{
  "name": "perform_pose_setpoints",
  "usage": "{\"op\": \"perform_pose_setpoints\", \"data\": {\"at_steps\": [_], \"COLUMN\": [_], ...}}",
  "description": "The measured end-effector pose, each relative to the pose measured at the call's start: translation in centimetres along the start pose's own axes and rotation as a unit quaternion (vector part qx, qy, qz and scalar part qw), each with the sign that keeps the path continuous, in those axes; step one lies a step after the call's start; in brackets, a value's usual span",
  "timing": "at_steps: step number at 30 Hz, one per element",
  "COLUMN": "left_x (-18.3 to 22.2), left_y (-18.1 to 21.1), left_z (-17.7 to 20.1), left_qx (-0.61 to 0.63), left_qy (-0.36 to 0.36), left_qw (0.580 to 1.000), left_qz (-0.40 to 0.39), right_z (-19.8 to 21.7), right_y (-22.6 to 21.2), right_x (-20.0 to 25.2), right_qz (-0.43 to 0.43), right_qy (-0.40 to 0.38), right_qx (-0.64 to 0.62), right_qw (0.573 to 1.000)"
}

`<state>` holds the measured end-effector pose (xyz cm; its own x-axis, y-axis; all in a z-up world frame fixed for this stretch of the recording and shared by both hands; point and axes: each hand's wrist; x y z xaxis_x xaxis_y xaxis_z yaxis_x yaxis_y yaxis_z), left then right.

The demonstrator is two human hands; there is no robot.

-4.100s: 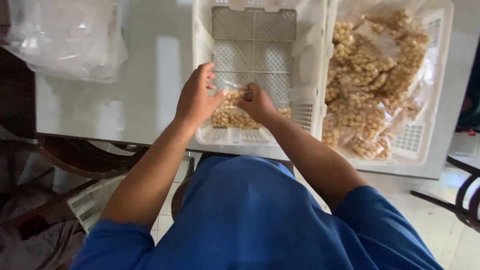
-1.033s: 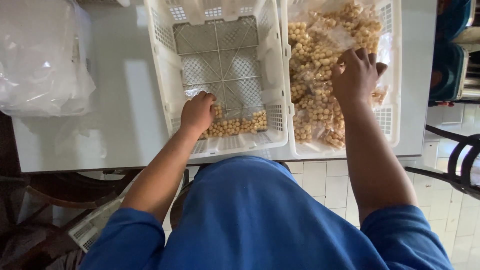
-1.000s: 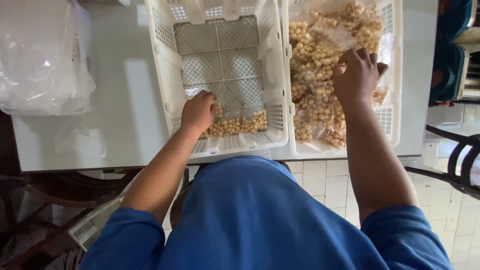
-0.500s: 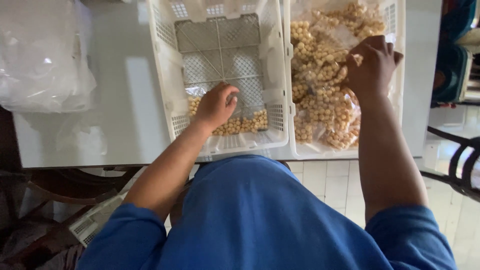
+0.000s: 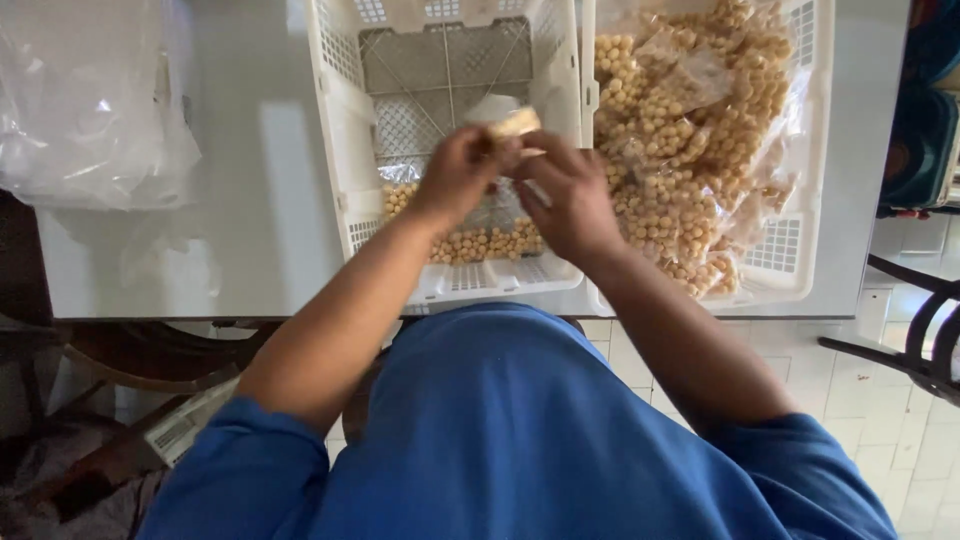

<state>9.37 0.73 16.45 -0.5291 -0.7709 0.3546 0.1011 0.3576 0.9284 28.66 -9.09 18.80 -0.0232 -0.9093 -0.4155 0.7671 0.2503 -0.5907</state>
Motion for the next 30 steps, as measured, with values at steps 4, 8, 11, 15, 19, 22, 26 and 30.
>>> {"op": "perform_pose_setpoints", "data": {"at_steps": [4, 8, 11, 15, 19, 22, 26, 30], "left_x": [-2.4, -3.4, -3.4, -3.2, -4.1, -3.3, -0.5, -0.4], "left_y": [-6.9, -12.3, -14.5, -13.9, -17.9, -15.2, -6.4, -10.2], "left_z": [4.7, 7.2, 7.3, 5.1, 5.0, 4.5, 2.7, 3.3], "left_qx": [-0.269, -0.337, -0.437, -0.522, -0.689, -0.666, -0.588, -0.563], "left_qy": [0.089, 0.044, 0.015, -0.004, 0.026, 0.033, -0.015, -0.139], "left_qw": [0.958, 0.940, 0.899, 0.850, 0.724, 0.745, 0.808, 0.809], "left_qz": [-0.054, -0.004, 0.003, 0.066, -0.014, -0.023, -0.041, 0.095], "right_z": [-2.0, -0.3, 3.2, 8.5, 12.0, 11.2, 8.6, 7.3], "right_y": [0.2, 4.4, 7.5, 11.1, 13.7, 13.2, 14.1, 15.2], "right_x": [0.9, 1.4, 1.5, 1.8, 2.5, 2.3, 3.7, 3.8], "right_qz": [-0.022, -0.050, -0.107, -0.117, -0.156, -0.227, -0.206, -0.248], "right_qy": [-0.088, -0.082, -0.070, -0.029, -0.031, -0.190, -0.207, -0.187], "right_qx": [-0.044, -0.085, -0.107, 0.025, 0.216, 0.305, 0.347, 0.366], "right_qw": [0.995, 0.992, 0.986, 0.992, 0.963, 0.905, 0.891, 0.877]}}
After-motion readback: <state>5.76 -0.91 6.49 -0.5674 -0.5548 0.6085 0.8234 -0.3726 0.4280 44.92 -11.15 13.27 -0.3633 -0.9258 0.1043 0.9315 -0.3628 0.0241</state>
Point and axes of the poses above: each hand's wrist, its own x-axis away from the middle knuckle, its own z-axis out of the back of the hand, y = z × x, and after that the axes turned 4 degrees about y, right-handed
